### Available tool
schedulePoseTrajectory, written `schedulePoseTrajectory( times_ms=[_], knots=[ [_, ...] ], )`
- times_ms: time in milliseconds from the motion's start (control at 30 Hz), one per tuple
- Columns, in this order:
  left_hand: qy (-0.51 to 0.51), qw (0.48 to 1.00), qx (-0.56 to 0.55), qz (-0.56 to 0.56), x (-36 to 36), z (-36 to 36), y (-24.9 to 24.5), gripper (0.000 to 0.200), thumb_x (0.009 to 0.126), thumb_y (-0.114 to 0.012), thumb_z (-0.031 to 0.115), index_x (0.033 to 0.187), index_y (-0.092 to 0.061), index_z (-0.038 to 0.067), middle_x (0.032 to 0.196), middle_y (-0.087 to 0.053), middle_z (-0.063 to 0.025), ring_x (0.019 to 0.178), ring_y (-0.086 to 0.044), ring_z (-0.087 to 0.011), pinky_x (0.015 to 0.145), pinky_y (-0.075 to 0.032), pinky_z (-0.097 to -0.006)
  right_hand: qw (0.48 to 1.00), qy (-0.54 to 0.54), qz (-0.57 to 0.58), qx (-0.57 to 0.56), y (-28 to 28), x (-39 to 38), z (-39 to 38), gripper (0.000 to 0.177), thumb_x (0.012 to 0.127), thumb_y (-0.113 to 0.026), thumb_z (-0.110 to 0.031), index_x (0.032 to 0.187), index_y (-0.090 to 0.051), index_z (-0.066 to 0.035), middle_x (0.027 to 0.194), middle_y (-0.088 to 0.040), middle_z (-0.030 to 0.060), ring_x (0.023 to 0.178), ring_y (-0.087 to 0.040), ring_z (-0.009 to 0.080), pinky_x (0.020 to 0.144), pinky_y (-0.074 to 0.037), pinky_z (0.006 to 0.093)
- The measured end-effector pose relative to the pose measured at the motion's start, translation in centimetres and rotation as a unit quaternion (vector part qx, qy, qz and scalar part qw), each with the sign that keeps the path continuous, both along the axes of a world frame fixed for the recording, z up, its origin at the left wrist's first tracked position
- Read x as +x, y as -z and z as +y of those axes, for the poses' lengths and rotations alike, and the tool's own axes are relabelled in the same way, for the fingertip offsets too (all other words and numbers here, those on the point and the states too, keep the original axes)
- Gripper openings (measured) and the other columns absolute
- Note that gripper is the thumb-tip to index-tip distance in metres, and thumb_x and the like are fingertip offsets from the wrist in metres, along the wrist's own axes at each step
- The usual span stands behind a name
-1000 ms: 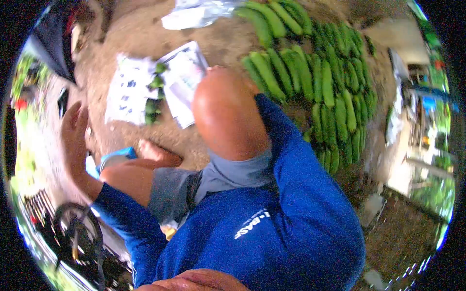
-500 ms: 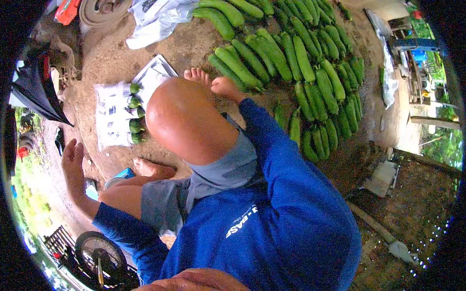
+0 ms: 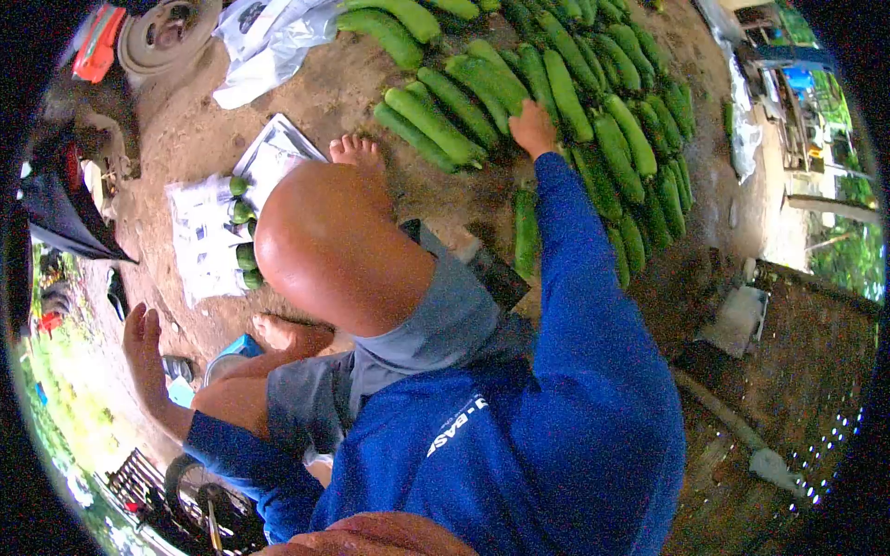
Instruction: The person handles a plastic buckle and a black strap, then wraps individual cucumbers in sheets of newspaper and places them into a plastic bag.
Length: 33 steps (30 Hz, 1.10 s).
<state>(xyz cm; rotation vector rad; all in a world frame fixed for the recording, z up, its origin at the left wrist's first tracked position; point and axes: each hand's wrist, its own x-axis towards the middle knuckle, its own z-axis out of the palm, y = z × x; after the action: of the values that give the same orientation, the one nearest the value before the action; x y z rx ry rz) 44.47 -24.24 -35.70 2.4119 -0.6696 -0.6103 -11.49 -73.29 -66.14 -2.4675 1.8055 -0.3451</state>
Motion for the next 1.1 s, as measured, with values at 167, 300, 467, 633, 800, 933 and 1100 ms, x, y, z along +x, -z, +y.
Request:
schedulePoseTrajectory(
  times_ms=[167,300,467,633,800,933,1100],
  knots=[
    [0.008,0.998,0.048,-0.034,-1.0,-1.2,0.7,0.054,0.096,-0.065,0.031,0.134,-0.055,-0.006,0.122,-0.065,-0.0202,0.111,-0.061,-0.0245,0.097,-0.047,-0.0352,0.982,-0.019,0.108,0.157,-1.4,1.2,-3.7,0.074,0.084,-0.07,-0.049,0.134,-0.053,0.003,0.131,-0.058,0.028,0.121,-0.057,0.0434,0.102,-0.047,0.05],
    [-0.006,0.998,0.061,-0.031,-2.3,-2.4,0.2,0.056,0.094,-0.067,0.032,0.133,-0.056,-0.006,0.116,-0.068,-0.02,0.109,-0.063,-0.0246,0.096,-0.048,-0.0343,0.975,0.018,0.143,0.17,-0.2,2.4,-5.0,0.08,0.083,-0.071,-0.051,0.14,-0.049,0.0,0.138,-0.055,0.0258,0.125,-0.055,0.0415,0.105,-0.045,0.0495],
    [0.007,0.997,0.033,-0.073,-1.3,-1.4,1.8,0.056,0.091,-0.07,0.035,0.128,-0.06,-0.005,0.109,-0.07,-0.0193,0.1,-0.067,-0.0256,0.088,-0.051,-0.0355,0.968,-0.023,0.147,0.202,4.0,-0.2,-8.5,0.084,0.087,-0.072,-0.041,0.15,-0.036,0.002,0.146,-0.05,0.023,0.132,-0.049,0.0403,0.109,-0.042,0.0452],
    [-0.055,0.996,-0.016,-0.074,-2.0,-1.2,-1.1,0.057,0.091,-0.072,0.035,0.129,-0.059,-0.005,0.109,-0.07,-0.0172,0.101,-0.066,-0.0243,0.088,-0.052,-0.0343,0.939,0.001,0.197,0.281,1.3,1.6,-9.1,0.088,0.089,-0.068,-0.048,0.149,-0.035,0.007,0.153,-0.039,0.0255,0.138,-0.041,0.0419,0.115,-0.036,0.0473],
    [-0.066,0.988,-0.101,-0.1,-2.8,0.5,-2.0,0.055,0.091,-0.072,0.034,0.129,-0.06,-0.003,0.109,-0.07,-0.0166,0.1,-0.067,-0.0235,0.088,-0.052,-0.0344,0.957,0.018,0.022,0.288,-2.4,2.6,-7.5,0.096,0.085,-0.074,-0.048,0.15,-0.031,0.008,0.153,-0.039,0.0262,0.131,-0.049,0.0387,0.098,-0.05,0.0471],
    [-0.009,0.98,-0.097,-0.171,-3.2,0.3,-1.6,0.05,0.093,-0.071,0.035,0.125,-0.063,-0.002,0.109,-0.071,-0.016,0.098,-0.068,-0.0207,0.087,-0.054,-0.0339,0.95,-0.012,-0.08,0.303,-8.2,6.3,-7.9,0.097,0.082,-0.076,-0.047,0.149,-0.033,0.009,0.148,-0.044,0.0226,0.118,-0.058,0.032,0.074,-0.057,0.0367],
    [0.014,0.982,-0.133,-0.13,-3.7,-2.0,-0.7,0.046,0.086,-0.073,0.037,0.116,-0.07,0.002,0.111,-0.068,-0.0204,0.105,-0.063,-0.0298,0.091,-0.047,-0.0434,0.932,-0.207,-0.172,0.243,-22.9,16.9,-2.5,0.061,0.088,-0.072,-0.04,0.129,-0.058,0.003,0.12,-0.066,0.0117,0.103,-0.063,0.0201,0.073,-0.052,0.0313]
  ],
)
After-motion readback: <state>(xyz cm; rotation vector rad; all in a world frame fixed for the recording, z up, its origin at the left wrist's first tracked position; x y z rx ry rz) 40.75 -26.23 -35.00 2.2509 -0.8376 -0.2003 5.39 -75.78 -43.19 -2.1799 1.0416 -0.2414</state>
